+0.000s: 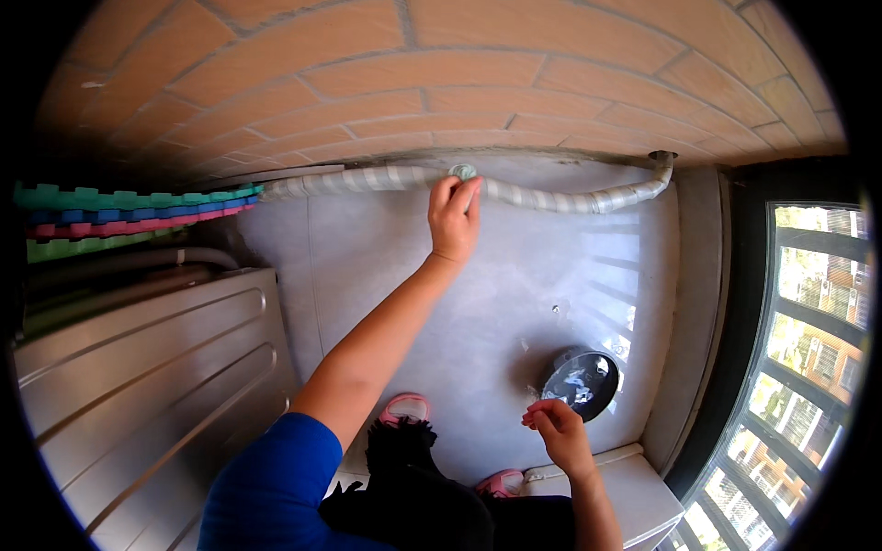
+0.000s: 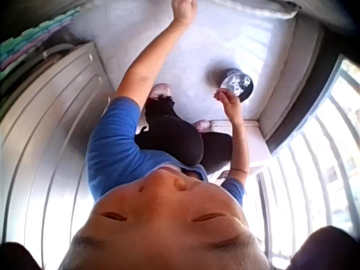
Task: The person kneels on a balcony floor and uses a wet cloth to wipe a long, insulated pipe running along the wall. They repeatedly dip the cloth into a bucket of water to clean the pipe's surface.
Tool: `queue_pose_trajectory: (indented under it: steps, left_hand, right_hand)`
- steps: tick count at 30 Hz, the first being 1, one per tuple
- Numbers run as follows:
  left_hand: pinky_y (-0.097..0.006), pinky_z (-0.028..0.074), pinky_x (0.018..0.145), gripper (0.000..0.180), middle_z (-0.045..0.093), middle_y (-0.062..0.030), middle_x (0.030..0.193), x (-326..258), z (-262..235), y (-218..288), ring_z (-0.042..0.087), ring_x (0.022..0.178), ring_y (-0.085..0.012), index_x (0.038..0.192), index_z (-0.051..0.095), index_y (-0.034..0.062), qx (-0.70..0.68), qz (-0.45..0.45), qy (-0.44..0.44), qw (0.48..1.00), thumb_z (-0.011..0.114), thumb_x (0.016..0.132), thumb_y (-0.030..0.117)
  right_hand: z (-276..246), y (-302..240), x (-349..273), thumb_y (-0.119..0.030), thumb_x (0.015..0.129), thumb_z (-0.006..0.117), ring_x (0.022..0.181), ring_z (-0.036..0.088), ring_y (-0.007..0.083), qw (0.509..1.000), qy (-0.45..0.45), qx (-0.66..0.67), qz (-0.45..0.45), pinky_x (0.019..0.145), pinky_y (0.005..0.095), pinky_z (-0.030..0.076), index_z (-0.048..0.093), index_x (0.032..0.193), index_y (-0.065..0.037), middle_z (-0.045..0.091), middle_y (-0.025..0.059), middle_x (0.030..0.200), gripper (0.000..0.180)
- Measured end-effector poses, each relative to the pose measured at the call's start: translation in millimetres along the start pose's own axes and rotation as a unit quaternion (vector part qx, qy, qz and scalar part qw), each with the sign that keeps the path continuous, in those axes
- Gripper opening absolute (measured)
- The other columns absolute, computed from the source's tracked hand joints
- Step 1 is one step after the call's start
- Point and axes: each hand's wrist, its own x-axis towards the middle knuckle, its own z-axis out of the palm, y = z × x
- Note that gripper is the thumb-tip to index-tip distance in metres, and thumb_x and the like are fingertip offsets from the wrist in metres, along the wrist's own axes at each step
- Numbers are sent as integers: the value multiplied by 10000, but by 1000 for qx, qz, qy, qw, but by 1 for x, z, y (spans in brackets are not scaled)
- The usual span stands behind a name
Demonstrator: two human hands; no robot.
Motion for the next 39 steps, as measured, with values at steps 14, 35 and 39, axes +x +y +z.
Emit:
queue_pose_trajectory:
  steps: [14, 35, 39]
  left_hand:
    - [-379, 459, 704, 377, 449, -153, 1001, 6, -42, -21, 515, 884, -321, 1076, 484, 83, 38, 12, -252, 967, 546, 727, -46]
    - [-335, 497, 662, 314, 514, -133, 917, 118, -158, -164, 555, 788, -243, 1053, 391, -9, -99, -406, 325, 848, 550, 782, -6]
    - [-317, 431, 748, 272, 481, -134, 966, 116, -126, -152, 503, 833, -233, 1028, 381, -18, 22, -362, 357, 861, 515, 790, -11]
  right_hand:
    - [-3, 1, -2, -29, 840, 490, 764, 585, 148, 1000, -14, 15, 4, 707, 262, 466, 540, 902, 19, 606, 87, 793, 94]
    - [-8, 3, -10, -42, 852, 474, 768, 582, 146, 999, -35, 27, -13, 707, 258, 459, 533, 906, 24, 610, 91, 797, 104]
    - [-13, 7, -11, -37, 855, 472, 765, 581, 148, 1000, -9, 19, -22, 707, 257, 459, 535, 905, 22, 606, 86, 792, 99]
